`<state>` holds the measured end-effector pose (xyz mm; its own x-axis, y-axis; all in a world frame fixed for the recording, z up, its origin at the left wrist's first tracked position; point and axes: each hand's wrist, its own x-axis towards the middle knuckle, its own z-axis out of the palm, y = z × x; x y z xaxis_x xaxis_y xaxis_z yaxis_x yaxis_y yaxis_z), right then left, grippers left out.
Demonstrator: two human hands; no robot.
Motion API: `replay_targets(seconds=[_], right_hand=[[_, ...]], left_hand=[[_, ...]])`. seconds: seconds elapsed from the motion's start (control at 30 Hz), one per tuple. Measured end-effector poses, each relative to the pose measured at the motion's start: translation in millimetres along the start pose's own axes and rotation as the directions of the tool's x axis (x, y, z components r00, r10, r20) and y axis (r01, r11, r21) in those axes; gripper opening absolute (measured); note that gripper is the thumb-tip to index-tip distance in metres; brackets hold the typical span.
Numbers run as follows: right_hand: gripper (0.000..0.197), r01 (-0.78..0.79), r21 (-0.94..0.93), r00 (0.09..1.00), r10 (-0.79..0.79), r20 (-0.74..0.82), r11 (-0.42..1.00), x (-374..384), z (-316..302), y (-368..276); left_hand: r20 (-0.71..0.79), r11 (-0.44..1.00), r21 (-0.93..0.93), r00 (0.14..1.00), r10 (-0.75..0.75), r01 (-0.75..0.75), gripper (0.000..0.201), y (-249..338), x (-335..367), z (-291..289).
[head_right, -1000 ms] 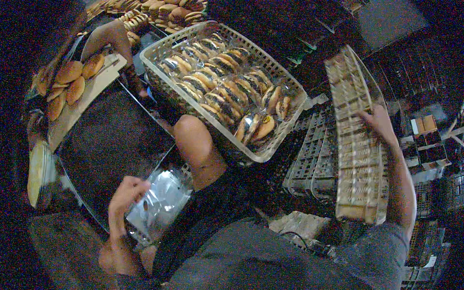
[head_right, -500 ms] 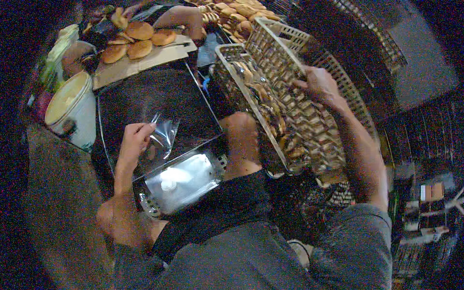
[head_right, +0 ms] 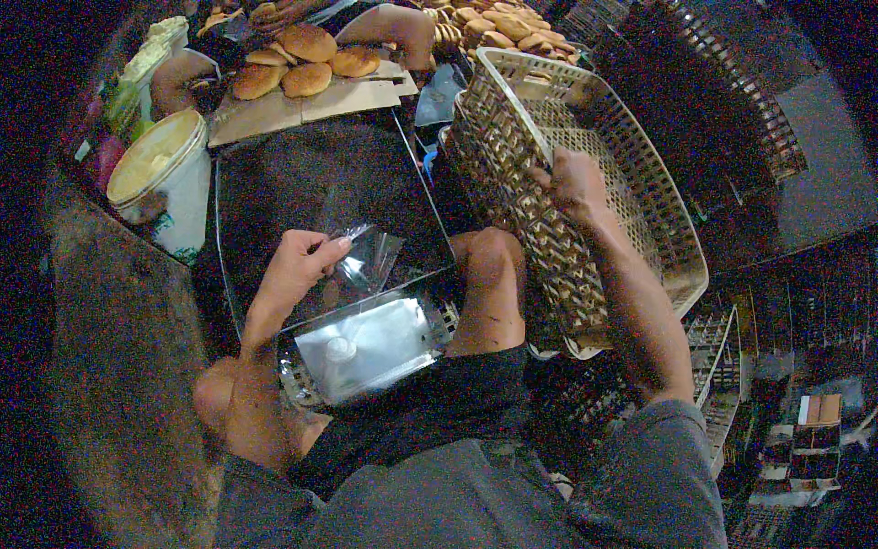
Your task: The person sits on the floor and repeatedly places round buns into clear plastic bags. They pick up a bun, insert it into a bag, and place the packaged bun into a white plastic basket. The process is repeated continuously with a steady supply of buns and bags.
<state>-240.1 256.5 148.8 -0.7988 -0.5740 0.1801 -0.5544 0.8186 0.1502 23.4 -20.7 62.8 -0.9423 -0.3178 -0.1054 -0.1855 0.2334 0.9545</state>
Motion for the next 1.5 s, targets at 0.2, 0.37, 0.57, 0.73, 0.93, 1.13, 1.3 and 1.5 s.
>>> replay_targets(seconds=[0.2, 0.37, 0.57, 0.73, 0.93, 1.13, 1.3, 1.5], right_hand=[[0.038, 0.116, 0.046, 0.964, -0.101, -0.246, 0.992, 11, 4, 2], [0.043, 0.316, 0.696, 0.944, -0.286, -0.164, 0.645, 5, -9, -84], [0.026, 0.2, 0.933, 0.914, -0.399, -0.069, 0.299, -23, 27, -186], [0.013, -0.293, 0.834, 0.952, -0.06, 0.302, -0.468, -55, 56, -188], [0.021, -0.409, 0.85, 0.903, -0.013, 0.43, -0.331, -61, 73, -186], [0.025, 0.204, 0.942, 0.969, -0.195, -0.154, 0.265, 48, 70, -224], [0.04, 0.581, 0.203, 0.814, -0.561, -0.152, 0.788, 175, 147, -272], [0.04, 0.657, 0.087, 0.666, -0.631, 0.397, 0.749, 229, 169, -316]], left_hand=[[0.003, 0.995, 0.058, 0.997, 0.081, -0.081, 0.042, 1, 11, 16], [-0.086, 0.99, 0.078, 0.988, 0.126, -0.119, 0.042, -6, 12, 19], [-0.269, 0.987, 0.118, 0.96, -0.077, 0.112, 0.064, -24, 20, 20], [0.053, 0.477, -0.833, 0.899, -0.435, 0.28, 0.076, -47, 28, 31], [-0.335, 0.543, -0.835, 0.863, -0.378, -0.087, 0.023, -61, 61, 15], [-0.788, 0.788, -0.571, 0.42, -0.45, -0.229, 0.028, -49, 76, -55], [-0.818, 0.729, -0.574, 0.289, -0.497, -0.373, 0.03, -43, 68, -106], [-0.792, 0.709, -0.6, 0.401, -0.461, -0.37, 0.046, -44, 45, -117]])
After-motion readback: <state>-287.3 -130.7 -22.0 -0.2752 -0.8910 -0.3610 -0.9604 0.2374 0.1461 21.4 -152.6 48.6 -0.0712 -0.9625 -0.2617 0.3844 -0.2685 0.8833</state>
